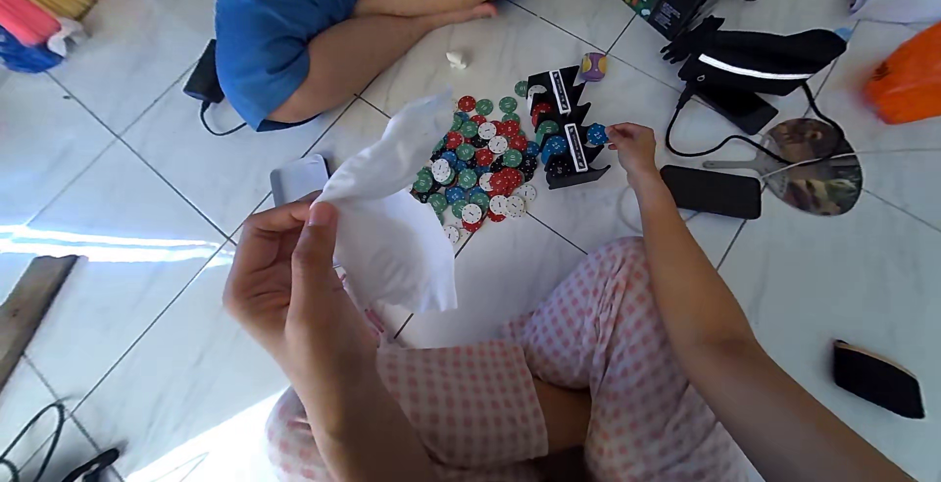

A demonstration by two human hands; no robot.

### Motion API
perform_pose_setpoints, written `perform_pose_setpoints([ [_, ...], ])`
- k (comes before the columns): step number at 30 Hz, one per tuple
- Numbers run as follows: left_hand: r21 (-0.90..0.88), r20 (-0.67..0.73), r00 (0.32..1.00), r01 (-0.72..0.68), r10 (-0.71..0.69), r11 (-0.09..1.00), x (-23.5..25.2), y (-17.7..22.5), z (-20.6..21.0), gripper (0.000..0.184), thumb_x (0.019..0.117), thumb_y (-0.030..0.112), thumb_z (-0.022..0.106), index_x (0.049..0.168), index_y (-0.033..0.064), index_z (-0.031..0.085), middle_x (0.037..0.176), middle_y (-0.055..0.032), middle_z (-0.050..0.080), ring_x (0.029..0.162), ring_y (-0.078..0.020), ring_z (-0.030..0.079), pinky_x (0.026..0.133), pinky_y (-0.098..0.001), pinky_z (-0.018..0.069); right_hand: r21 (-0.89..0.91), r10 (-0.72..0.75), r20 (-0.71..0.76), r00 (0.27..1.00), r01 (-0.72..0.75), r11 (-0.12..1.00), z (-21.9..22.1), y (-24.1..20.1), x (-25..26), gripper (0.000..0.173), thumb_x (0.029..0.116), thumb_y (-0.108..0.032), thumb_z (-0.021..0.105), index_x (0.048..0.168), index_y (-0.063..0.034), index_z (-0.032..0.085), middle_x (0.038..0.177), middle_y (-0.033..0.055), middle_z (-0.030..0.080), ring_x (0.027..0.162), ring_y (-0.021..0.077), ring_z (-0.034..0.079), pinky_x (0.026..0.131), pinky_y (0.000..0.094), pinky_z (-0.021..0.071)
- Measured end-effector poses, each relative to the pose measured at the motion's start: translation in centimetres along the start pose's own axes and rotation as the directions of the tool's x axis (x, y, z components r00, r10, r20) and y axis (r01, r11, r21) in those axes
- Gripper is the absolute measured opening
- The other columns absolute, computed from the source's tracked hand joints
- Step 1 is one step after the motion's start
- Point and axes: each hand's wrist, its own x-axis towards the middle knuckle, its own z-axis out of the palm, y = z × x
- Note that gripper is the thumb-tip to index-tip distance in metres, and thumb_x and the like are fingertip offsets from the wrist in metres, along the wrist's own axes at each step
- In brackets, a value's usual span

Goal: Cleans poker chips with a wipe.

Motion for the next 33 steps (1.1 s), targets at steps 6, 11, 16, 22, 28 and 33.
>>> perform_pose_setpoints([
  [6, 0.010, -0.002, 1.000, -0.008, 0.008, 1.000, 0.0, 0.0, -0.1, 0.013, 0.1038, 0.012, 0.052, 0.106, 0.0145, 0.065, 0.099, 0.0100, 0.070, 0.094, -0.0032, 0.068, 0.085, -0.0224, 0.0581, 0.009, -0.026, -0.005, 1.000, 0.026, 1.000, 0.3, 0.8, 0.5, 0.030, 0.1046, -0.015, 0.057, 0.122, 0.0088, 0.066, 0.120, 0.0262, 0.066, 0.106, 0.0313, 0.065, 0.096, 0.0451, 0.0497],
  [11, 0.008, 0.009, 1.000, -0.018, 0.018, 1.000, 0.1, -0.1, -0.1, 0.013, 0.1038, 0.012, 0.052, 0.105, 0.0147, 0.065, 0.100, 0.0099, 0.071, 0.094, -0.0035, 0.069, 0.086, -0.0231, 0.0584, -0.066, -0.040, 0.065, 0.997, 0.045, 0.997, 0.4, 0.8, 0.6, 0.031, 0.1039, -0.015, 0.059, 0.122, 0.0087, 0.066, 0.121, 0.0277, 0.066, 0.110, 0.0358, 0.064, 0.100, 0.0504, 0.0481],
  [16, 0.016, -0.006, 1.000, -0.007, 0.007, 1.000, 0.1, 0.1, -0.1, 0.014, 0.1037, 0.012, 0.052, 0.105, 0.0144, 0.065, 0.099, 0.0101, 0.070, 0.094, -0.0031, 0.068, 0.085, -0.0226, 0.0583, -0.141, 0.033, 0.060, 0.998, -0.024, 0.990, 0.6, 0.5, 0.7, 0.031, 0.1025, -0.019, 0.062, 0.120, 0.0063, 0.069, 0.118, 0.0264, 0.068, 0.108, 0.0375, 0.065, 0.098, 0.0549, 0.0472],
  [22, 0.010, -0.005, 1.000, -0.005, 0.005, 1.000, 0.1, 0.3, 0.0, 0.014, 0.1040, 0.011, 0.051, 0.103, 0.0156, 0.065, 0.098, 0.0106, 0.071, 0.092, -0.0017, 0.068, 0.084, -0.0207, 0.0581, -0.021, 0.245, 0.156, 0.957, -0.245, 0.969, 0.6, -0.8, 0.3, 0.033, 0.1049, -0.018, 0.057, 0.129, 0.0034, 0.063, 0.129, 0.0231, 0.063, 0.113, 0.0315, 0.061, 0.094, 0.0488, 0.0470],
  [28, 0.026, -0.007, 1.000, -0.013, 0.013, 1.000, 0.2, 0.1, 0.0, 0.015, 0.1036, 0.010, 0.051, 0.104, 0.0140, 0.066, 0.099, 0.0099, 0.071, 0.093, -0.0027, 0.069, 0.085, -0.0218, 0.0582, -0.094, 0.299, 0.187, 0.936, -0.286, 0.954, 0.6, -0.3, 1.0, 0.030, 0.1074, -0.014, 0.050, 0.129, -0.0002, 0.064, 0.120, 0.0203, 0.065, 0.094, 0.0236, 0.062, 0.084, 0.0412, 0.0495],
  [33, 0.020, -0.002, 1.000, -0.005, 0.005, 1.000, 0.1, 0.1, 0.3, 0.014, 0.1034, 0.010, 0.052, 0.103, 0.0151, 0.065, 0.098, 0.0108, 0.071, 0.092, -0.0015, 0.068, 0.085, -0.0206, 0.0579, -0.151, 0.272, 0.156, 0.950, -0.249, 0.957, 0.9, 0.6, 1.8, 0.026, 0.1038, -0.008, 0.053, 0.122, 0.0000, 0.069, 0.120, 0.0230, 0.066, 0.099, 0.0298, 0.064, 0.086, 0.0473, 0.0510],
])
